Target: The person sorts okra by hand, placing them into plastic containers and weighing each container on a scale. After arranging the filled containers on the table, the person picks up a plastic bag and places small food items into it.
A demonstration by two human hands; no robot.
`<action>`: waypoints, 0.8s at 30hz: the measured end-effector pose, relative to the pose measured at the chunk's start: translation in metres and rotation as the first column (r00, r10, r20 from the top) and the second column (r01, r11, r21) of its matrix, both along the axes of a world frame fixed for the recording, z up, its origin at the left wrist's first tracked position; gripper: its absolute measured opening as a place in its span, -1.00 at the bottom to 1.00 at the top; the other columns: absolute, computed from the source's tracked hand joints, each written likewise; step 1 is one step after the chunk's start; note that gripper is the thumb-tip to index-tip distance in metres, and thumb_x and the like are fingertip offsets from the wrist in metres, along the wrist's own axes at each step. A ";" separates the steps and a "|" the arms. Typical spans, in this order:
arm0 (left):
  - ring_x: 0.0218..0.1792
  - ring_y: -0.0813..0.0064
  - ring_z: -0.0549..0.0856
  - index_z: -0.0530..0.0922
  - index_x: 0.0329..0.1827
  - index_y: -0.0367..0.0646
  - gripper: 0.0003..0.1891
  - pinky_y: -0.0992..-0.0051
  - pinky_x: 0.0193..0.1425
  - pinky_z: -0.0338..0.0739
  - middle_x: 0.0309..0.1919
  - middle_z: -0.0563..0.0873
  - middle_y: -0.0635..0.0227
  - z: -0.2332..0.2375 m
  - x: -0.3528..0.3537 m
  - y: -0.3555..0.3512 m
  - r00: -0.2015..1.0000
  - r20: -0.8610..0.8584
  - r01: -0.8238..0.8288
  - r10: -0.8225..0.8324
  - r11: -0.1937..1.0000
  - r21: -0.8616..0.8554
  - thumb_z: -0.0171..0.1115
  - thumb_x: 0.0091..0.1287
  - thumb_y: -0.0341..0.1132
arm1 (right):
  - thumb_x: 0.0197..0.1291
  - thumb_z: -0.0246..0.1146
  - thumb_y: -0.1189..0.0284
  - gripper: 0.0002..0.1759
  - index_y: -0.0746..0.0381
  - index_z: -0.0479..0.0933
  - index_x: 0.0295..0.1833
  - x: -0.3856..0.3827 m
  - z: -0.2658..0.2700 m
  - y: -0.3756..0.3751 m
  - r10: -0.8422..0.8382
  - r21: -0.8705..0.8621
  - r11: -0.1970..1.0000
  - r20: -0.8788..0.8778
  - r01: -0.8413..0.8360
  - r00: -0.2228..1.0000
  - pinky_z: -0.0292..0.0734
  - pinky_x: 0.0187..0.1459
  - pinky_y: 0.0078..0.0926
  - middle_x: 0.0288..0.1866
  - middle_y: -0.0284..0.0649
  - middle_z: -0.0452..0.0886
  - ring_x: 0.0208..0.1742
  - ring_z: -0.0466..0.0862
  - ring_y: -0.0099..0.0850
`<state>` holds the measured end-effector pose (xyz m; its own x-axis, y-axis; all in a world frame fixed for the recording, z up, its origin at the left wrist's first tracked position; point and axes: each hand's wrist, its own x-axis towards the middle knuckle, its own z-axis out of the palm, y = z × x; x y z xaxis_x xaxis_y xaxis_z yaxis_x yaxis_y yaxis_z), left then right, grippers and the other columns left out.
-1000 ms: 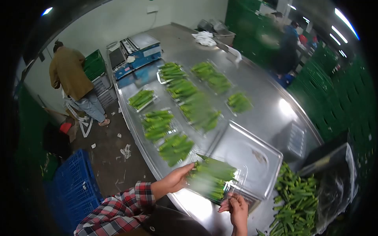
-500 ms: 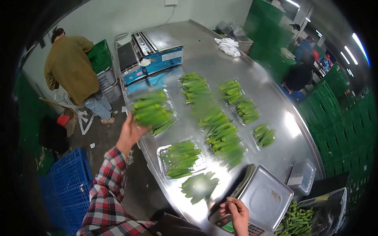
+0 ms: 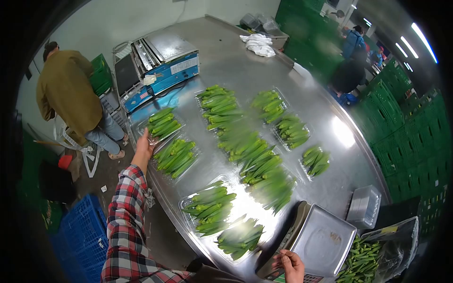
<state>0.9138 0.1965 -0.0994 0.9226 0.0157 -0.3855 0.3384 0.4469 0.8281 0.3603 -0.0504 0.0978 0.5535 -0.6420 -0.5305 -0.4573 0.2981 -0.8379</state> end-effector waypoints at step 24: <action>-0.16 0.40 0.50 0.29 0.16 -0.39 -0.57 0.46 0.00 0.39 -0.09 0.52 0.13 0.144 -0.446 -0.032 0.730 0.328 0.280 -0.600 0.700 0.657 -0.07 0.41 -0.19 | 0.04 0.01 0.55 -0.71 0.25 0.50 -0.10 -0.161 -0.069 -0.348 -0.404 -0.836 0.349 -0.543 -0.424 0.736 0.28 0.16 -0.26 -0.01 -0.06 0.50 0.13 0.43 -0.18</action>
<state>0.4678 0.1644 0.0450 0.9183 -0.3926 0.0510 -0.1441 -0.2117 0.9667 0.1994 -0.3986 0.0286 0.4001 -0.8965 0.1906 -0.9050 -0.4193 -0.0725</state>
